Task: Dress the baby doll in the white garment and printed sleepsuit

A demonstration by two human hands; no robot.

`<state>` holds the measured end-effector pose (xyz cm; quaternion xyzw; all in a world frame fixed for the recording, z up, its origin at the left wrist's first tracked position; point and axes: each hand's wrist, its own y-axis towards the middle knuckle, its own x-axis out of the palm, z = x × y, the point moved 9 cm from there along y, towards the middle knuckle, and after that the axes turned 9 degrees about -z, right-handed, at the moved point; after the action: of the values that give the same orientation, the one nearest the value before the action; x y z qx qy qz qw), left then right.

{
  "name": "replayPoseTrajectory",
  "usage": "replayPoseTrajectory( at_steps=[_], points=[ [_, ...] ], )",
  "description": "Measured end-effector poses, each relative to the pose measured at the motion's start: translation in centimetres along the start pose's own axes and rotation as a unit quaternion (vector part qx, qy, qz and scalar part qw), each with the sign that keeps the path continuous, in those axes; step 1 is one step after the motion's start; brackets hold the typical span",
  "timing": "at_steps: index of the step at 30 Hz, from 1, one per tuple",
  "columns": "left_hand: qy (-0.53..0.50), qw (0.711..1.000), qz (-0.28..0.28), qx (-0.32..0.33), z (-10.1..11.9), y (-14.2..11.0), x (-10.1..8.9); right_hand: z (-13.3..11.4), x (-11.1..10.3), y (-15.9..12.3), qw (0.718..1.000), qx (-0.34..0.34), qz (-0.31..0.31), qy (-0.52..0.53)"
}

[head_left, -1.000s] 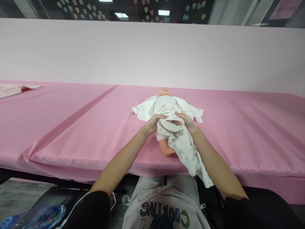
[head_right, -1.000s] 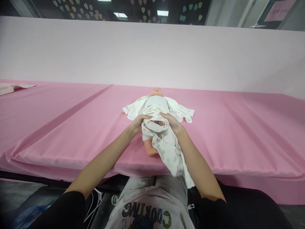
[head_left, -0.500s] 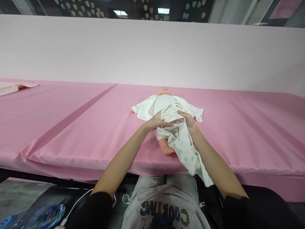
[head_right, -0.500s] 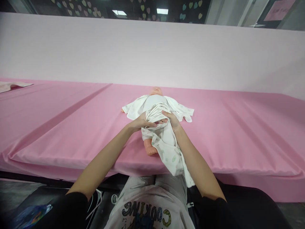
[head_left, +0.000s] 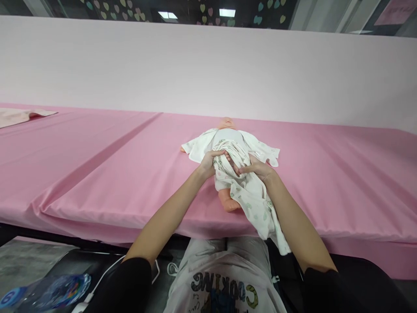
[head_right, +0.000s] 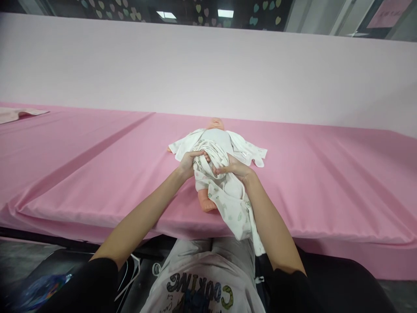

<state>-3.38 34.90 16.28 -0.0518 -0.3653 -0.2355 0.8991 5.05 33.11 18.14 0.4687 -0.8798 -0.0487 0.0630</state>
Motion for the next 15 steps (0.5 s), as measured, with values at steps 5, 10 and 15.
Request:
replayPoseTrajectory(
  at_steps=[5,10,15],
  points=[
    [-0.072,0.996,-0.048,-0.038,-0.6,0.1,0.4,-0.3,-2.1,-0.4,0.992,-0.049,0.083,0.076],
    [-0.029,0.997,-0.047,-0.057,-1.0,-0.1,0.4,-1.3,-1.9,-0.1,0.987,-0.075,0.096,0.106],
    [0.115,0.987,-0.107,-0.035,-0.7,-0.2,1.8,-1.8,-1.9,0.1,0.988,-0.077,0.069,0.112]
  ],
)
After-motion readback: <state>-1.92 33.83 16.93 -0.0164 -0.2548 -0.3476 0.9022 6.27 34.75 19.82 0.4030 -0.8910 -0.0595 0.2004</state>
